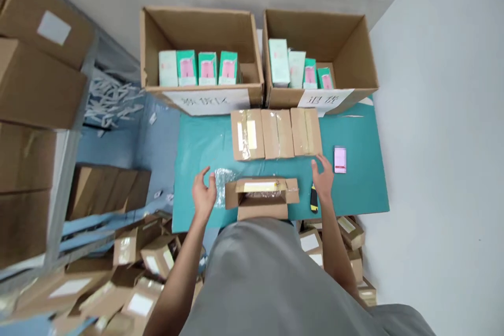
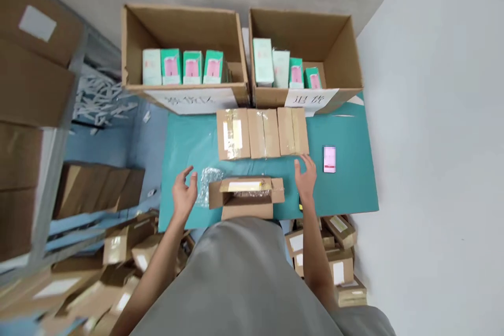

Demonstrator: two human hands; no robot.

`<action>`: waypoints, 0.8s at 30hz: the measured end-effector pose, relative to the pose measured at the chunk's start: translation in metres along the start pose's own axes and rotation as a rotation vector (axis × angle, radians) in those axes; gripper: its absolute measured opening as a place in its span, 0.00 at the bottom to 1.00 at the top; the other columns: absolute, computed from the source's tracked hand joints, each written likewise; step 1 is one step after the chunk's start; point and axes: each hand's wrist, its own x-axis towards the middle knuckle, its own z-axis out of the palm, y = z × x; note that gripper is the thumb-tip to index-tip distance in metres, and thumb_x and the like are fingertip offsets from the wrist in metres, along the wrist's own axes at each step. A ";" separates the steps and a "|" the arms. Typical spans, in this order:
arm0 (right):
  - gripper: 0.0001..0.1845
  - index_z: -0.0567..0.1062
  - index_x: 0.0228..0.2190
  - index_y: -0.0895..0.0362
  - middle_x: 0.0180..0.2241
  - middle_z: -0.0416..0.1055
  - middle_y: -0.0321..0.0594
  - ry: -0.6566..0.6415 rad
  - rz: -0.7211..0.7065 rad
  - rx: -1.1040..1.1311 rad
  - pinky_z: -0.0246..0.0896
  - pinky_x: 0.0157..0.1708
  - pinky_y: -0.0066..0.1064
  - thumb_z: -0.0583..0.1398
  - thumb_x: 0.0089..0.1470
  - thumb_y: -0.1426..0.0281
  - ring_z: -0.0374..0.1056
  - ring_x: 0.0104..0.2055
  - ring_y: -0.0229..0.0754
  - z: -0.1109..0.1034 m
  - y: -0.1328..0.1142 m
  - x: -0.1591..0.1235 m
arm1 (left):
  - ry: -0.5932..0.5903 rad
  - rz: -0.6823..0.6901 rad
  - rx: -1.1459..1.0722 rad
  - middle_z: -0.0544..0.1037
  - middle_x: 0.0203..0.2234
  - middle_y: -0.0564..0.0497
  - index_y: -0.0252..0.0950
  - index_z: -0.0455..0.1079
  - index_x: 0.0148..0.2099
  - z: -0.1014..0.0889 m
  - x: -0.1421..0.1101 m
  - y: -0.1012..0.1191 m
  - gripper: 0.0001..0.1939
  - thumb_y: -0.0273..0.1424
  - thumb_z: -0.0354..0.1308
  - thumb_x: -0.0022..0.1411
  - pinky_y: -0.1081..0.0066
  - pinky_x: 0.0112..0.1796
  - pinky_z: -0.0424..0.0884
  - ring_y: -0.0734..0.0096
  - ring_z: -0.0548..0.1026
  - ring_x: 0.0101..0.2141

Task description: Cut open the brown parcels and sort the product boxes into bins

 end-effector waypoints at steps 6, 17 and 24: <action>0.46 0.81 0.60 0.59 0.64 0.79 0.60 -0.251 0.341 0.053 0.69 0.69 0.59 0.60 0.60 0.34 0.75 0.67 0.65 0.000 0.029 -0.126 | -0.185 -0.275 0.186 0.69 0.71 0.25 0.28 0.60 0.79 -0.008 -0.053 -0.079 0.47 0.44 0.69 0.67 0.43 0.72 0.65 0.34 0.67 0.73; 0.43 0.78 0.64 0.61 0.65 0.77 0.63 -0.232 0.244 0.122 0.70 0.68 0.58 0.64 0.62 0.41 0.74 0.69 0.64 -0.006 0.017 -0.156 | -0.220 -0.368 0.250 0.81 0.59 0.29 0.29 0.72 0.68 0.034 -0.050 -0.060 0.26 0.27 0.60 0.69 0.42 0.63 0.73 0.41 0.80 0.59; 0.21 0.85 0.55 0.53 0.59 0.82 0.52 -0.261 -0.029 -0.050 0.68 0.70 0.56 0.60 0.71 0.58 0.75 0.65 0.59 -0.012 0.004 -0.168 | 0.132 0.152 -0.078 0.84 0.55 0.41 0.35 0.79 0.60 -0.048 -0.072 -0.007 0.22 0.30 0.58 0.67 0.57 0.63 0.75 0.54 0.81 0.57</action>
